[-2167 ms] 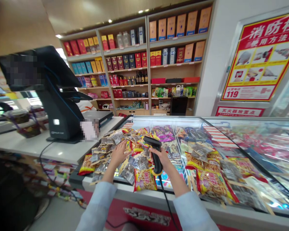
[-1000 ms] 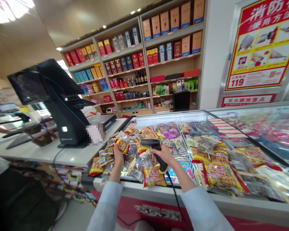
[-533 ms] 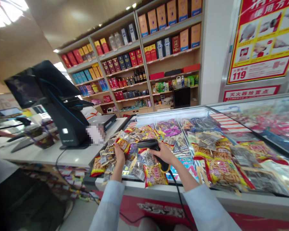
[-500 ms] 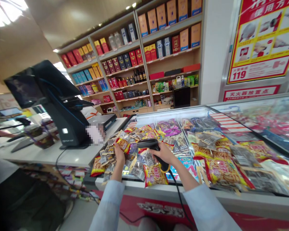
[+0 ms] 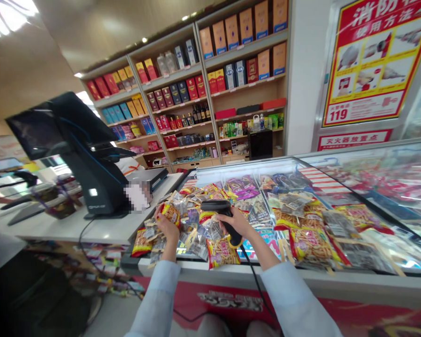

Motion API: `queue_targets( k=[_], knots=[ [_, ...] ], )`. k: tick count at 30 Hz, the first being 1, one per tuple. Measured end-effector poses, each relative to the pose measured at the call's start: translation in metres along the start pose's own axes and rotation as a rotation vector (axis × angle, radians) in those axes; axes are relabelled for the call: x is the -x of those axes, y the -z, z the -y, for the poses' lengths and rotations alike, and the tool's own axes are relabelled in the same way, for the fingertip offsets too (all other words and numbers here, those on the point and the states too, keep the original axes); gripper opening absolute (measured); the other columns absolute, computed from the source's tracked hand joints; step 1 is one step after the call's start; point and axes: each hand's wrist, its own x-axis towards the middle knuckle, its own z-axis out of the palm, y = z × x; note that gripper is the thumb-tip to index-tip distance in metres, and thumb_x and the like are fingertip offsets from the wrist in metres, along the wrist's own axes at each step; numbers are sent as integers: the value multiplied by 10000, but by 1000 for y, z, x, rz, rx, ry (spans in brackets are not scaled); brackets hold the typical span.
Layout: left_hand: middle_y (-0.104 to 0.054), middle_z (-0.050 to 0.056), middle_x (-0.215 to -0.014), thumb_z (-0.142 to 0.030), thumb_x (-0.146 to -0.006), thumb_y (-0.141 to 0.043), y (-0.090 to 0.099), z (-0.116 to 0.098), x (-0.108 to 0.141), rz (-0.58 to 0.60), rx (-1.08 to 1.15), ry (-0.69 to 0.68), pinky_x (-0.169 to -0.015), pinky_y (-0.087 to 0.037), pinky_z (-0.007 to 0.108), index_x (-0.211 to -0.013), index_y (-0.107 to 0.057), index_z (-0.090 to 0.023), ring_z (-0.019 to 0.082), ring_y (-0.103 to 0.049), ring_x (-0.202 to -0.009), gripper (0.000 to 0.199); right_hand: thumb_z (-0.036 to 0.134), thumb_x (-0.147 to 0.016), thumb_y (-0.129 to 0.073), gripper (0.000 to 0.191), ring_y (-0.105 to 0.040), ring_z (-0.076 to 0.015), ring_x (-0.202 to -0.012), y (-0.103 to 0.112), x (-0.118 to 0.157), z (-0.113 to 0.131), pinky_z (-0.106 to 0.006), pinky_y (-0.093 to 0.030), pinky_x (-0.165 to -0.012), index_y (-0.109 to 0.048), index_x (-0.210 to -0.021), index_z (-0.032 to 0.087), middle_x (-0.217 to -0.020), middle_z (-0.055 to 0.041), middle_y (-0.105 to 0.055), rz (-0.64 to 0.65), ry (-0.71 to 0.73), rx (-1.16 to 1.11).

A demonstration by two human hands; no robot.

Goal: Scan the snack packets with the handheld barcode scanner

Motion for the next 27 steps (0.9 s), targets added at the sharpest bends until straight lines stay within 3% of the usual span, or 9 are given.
queue_targets(
  k=[1, 3, 8, 12, 16, 20, 24, 27],
  knots=[
    [-584, 123, -1212, -482, -951, -278, 1, -6, 0, -56, -5, -39, -981, -424, 390, -1229, -531, -181, 209, -556, -1113, 482, 409, -739, -701, 286, -520, -112, -373, -1, 3, 4, -232, -404, -397, -600, -651, 156, -519, 3, -608, -22, 22, -39],
    [-611, 116, -1148, -480, -939, -317, 4, -21, -1, -49, -37, -128, -967, -426, 390, -1165, -575, -165, 209, -568, -1070, 466, 396, -731, -707, 275, -513, -112, -372, -2, 11, 15, -236, -401, -393, -599, -646, 159, -511, 5, -599, -73, 61, -93],
    [-616, 135, -1134, -539, -913, -347, 7, -78, 2, 142, -55, -417, -957, -418, 409, -1196, -570, -146, 245, -564, -1083, 533, 386, -718, -710, 268, -497, -113, -365, 10, 46, 55, -242, -394, -372, -597, -631, 159, -498, 4, -578, -167, 95, -103],
    [-600, 129, -1166, -563, -913, -328, -4, -142, 31, 293, 53, -501, -965, -419, 402, -1243, -537, -166, 248, -560, -1102, 556, 371, -698, -719, 242, -505, -109, -382, 35, 85, 83, -231, -397, -377, -605, -675, 159, -508, 5, -586, -315, 152, -90],
    [-600, 113, -1184, -501, -920, -390, -38, -185, 77, 608, -2, -414, -967, -422, 386, -1247, -520, -198, 235, -558, -1121, 464, 366, -680, -728, 239, -503, -105, -379, 69, 122, 100, -220, -397, -356, -605, -713, 164, -518, 13, -594, -502, 201, -120],
    [-612, 106, -1147, -507, -906, -425, -87, -201, 121, 896, -194, -375, -921, -446, 398, -1227, -540, -232, 260, -576, -1083, 438, 370, -666, -739, 255, -497, -102, -373, 106, 157, 110, -217, -395, -326, -593, -725, 169, -541, 12, -597, -646, 224, -171],
    [-618, 115, -1080, -530, -881, -464, -132, -213, 159, 1009, -289, -505, -860, -471, 361, -1256, -538, -240, 262, -596, -1009, 480, 368, -655, -748, 264, -497, -99, -371, 141, 192, 115, -213, -395, -321, -586, -736, 176, -553, 13, -594, -793, 303, -191],
    [-591, 135, -1170, -481, -894, -466, -157, -219, 186, 1013, -244, -603, -961, -425, 399, -1368, -439, -241, 267, -551, -1114, 532, 366, -653, -742, 256, -501, -98, -378, 164, 213, 111, -211, -395, -320, -590, -736, 177, -565, 16, -591, -856, 318, -223]
  ],
)
